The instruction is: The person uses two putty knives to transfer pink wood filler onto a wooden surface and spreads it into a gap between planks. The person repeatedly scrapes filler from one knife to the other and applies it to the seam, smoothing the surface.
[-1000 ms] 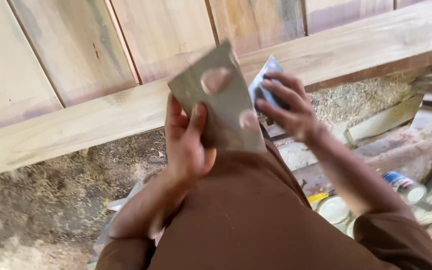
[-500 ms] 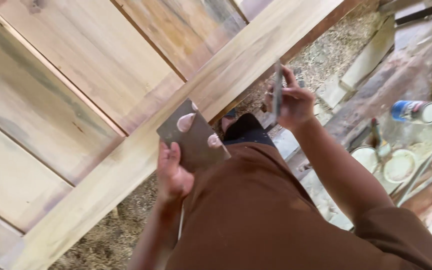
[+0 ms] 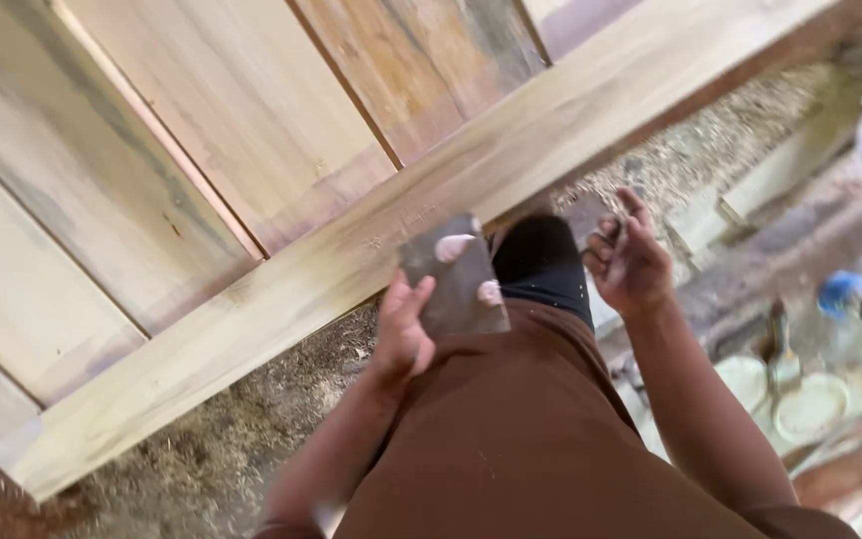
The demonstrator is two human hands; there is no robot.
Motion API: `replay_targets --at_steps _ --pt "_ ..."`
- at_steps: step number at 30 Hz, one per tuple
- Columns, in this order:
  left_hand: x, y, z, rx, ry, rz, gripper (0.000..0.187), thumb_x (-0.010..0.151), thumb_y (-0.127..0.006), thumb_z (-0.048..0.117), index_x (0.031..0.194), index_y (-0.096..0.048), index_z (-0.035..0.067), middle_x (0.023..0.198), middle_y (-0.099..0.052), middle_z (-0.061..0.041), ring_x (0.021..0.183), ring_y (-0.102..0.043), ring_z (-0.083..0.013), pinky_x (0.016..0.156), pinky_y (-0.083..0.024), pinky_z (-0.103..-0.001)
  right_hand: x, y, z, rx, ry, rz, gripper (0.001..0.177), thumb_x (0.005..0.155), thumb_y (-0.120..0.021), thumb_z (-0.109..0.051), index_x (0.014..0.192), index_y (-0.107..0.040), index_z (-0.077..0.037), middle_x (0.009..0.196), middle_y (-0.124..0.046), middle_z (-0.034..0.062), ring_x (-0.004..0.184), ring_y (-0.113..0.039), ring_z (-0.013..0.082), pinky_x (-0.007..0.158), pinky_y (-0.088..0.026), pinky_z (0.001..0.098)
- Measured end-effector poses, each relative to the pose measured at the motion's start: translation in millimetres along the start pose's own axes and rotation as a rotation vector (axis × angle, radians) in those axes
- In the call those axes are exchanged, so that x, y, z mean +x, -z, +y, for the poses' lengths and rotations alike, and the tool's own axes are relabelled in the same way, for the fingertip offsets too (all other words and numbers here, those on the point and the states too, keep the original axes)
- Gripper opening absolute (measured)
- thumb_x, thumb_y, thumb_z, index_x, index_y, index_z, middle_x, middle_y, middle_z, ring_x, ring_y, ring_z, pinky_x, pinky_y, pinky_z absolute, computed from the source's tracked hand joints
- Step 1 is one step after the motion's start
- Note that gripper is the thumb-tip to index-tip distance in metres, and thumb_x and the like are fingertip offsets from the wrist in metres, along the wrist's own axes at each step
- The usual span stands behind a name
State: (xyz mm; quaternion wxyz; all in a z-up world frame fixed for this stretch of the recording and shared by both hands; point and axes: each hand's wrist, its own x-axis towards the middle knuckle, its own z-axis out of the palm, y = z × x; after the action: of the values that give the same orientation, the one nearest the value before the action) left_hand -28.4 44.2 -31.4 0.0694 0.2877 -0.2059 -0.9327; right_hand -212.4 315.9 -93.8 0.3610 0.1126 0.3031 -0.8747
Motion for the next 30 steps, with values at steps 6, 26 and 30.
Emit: replay_targets --at_steps 6,26,30 --pt "60 -51 -46 -0.008 -0.074 0.124 0.051 0.102 -0.052 0.005 0.152 -0.041 0.004 0.144 -0.056 -0.013 0.132 -0.055 -0.0267 0.114 -0.045 -0.045 77 20 -80 0.015 -0.132 -0.102 0.058 0.102 -0.070 -0.013 0.151 -0.041 -0.020 0.110 -0.062 0.0077 0.086 -0.058 0.0187 0.070 -0.051 0.0314" --pt "151 -74 92 0.215 -0.589 -0.027 0.036 0.117 -0.048 0.013 0.150 -0.046 0.002 0.138 -0.065 -0.010 0.126 -0.063 -0.0168 0.114 -0.052 -0.035 192 -270 -138 -2.042 1.019 -1.290 0.006 0.104 -0.080 -0.018 0.106 -0.081 -0.023 0.112 -0.080 -0.0020 0.111 -0.075 0.0157 0.083 -0.057 0.0325" --pt "149 -50 113 0.330 -0.565 0.041 0.028 0.120 -0.050 0.013 0.145 -0.050 0.000 0.118 -0.070 -0.008 0.102 -0.061 -0.0102 0.094 -0.053 -0.026 202 -301 -89 -2.221 0.994 -1.480 0.015 0.103 -0.074 -0.016 0.109 -0.081 -0.027 0.116 -0.080 -0.0041 0.111 -0.074 0.0110 0.082 -0.051 0.0283"
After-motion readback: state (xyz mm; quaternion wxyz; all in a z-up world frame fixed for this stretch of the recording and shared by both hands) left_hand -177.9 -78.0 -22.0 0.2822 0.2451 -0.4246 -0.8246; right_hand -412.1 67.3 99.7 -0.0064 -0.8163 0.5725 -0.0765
